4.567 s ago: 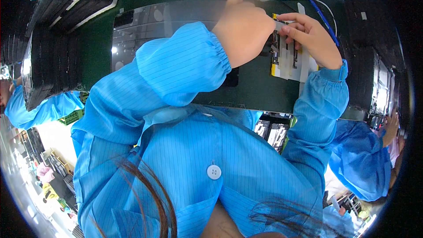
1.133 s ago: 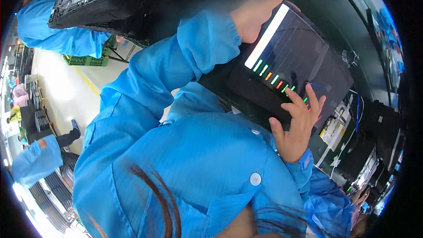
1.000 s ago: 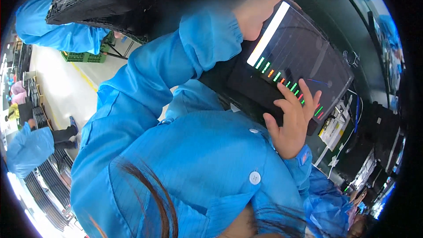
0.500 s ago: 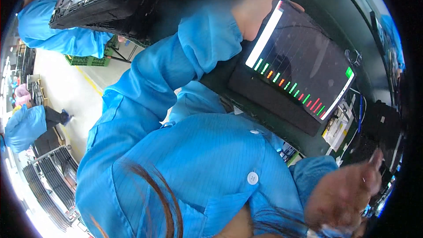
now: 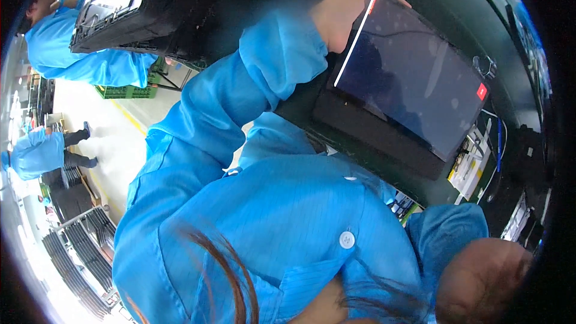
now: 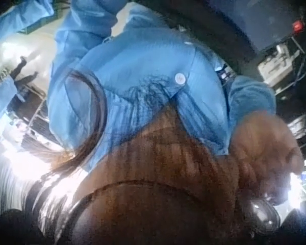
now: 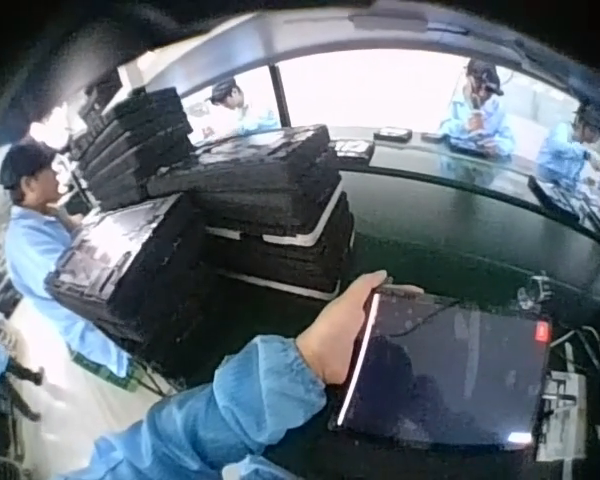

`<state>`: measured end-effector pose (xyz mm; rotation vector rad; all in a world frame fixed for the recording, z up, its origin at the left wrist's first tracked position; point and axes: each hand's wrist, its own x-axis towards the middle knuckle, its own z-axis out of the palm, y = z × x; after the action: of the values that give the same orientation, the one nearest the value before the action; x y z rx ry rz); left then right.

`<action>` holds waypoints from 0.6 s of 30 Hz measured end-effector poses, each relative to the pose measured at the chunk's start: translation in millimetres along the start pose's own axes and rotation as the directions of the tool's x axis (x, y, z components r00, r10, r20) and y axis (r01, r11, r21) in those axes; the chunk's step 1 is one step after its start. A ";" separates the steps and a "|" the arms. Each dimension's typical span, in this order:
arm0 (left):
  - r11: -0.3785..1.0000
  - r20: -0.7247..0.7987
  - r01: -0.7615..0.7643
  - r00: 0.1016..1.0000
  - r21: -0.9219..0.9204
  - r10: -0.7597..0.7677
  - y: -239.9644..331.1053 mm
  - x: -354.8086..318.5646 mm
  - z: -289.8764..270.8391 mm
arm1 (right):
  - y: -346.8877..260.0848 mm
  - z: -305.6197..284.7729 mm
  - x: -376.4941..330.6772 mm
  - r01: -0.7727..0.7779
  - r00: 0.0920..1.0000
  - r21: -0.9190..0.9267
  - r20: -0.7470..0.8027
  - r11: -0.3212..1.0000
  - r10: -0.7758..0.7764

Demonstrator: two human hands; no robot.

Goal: Testing electronic tablets at a factory workbench, checking screen displays and connecting cables.

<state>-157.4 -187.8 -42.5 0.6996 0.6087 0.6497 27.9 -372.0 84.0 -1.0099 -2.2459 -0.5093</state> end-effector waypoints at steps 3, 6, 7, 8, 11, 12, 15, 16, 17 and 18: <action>0.998 0.027 0.037 0.999 -0.050 -0.036 -0.2 2.1 3.4 | 6.4 -4.0 10.2 -0.030 0.959 -0.256 0.265 0.966 0.100; 0.997 0.105 0.028 0.994 -0.073 -0.020 -3.4 4.3 0.2 | 18.8 50.8 11.2 -0.303 0.952 0.225 0.021 0.926 0.306; 0.997 0.114 0.033 0.993 -0.075 -0.024 -6.5 7.6 -0.9 | 25.5 73.7 15.3 -0.369 0.929 0.217 0.058 0.904 0.365; 0.995 0.080 0.008 0.997 -0.098 -0.001 -5.1 5.7 -11.5 | 34.6 100.9 23.6 -0.400 0.916 0.247 0.095 0.882 0.389; 1.000 -0.007 -0.002 1.000 -0.005 0.002 -3.3 -1.8 -4.6 | 48.3 140.3 25.8 -0.264 0.963 0.218 0.004 0.940 0.269; 0.993 -0.110 -0.008 0.994 0.114 0.020 -3.9 -3.3 -1.0 | 50.4 147.4 26.1 -0.210 0.977 0.197 0.003 0.958 0.213; 0.988 0.009 -0.134 0.991 0.083 0.134 -16.9 11.1 -24.0 | 54.4 158.8 30.1 -0.176 0.984 0.229 0.045 0.957 0.170; 0.985 0.024 -0.149 0.989 0.092 0.147 -15.4 10.6 -24.8 | 55.5 161.3 31.5 -0.182 0.983 0.232 0.064 0.955 0.172; 0.984 0.018 -0.152 0.988 0.092 0.151 -14.9 10.2 -23.4 | 56.2 164.2 30.7 -0.178 0.984 0.237 0.064 0.955 0.167; 0.978 -0.037 -0.171 0.984 0.116 0.176 -15.2 9.3 -20.0 | 56.5 167.0 28.4 -0.178 0.984 0.227 0.067 0.958 0.167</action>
<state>-160.2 -182.6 -68.7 0.8512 0.6353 0.8002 -6.3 -227.1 -14.6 -1.0916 -2.1711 -0.1439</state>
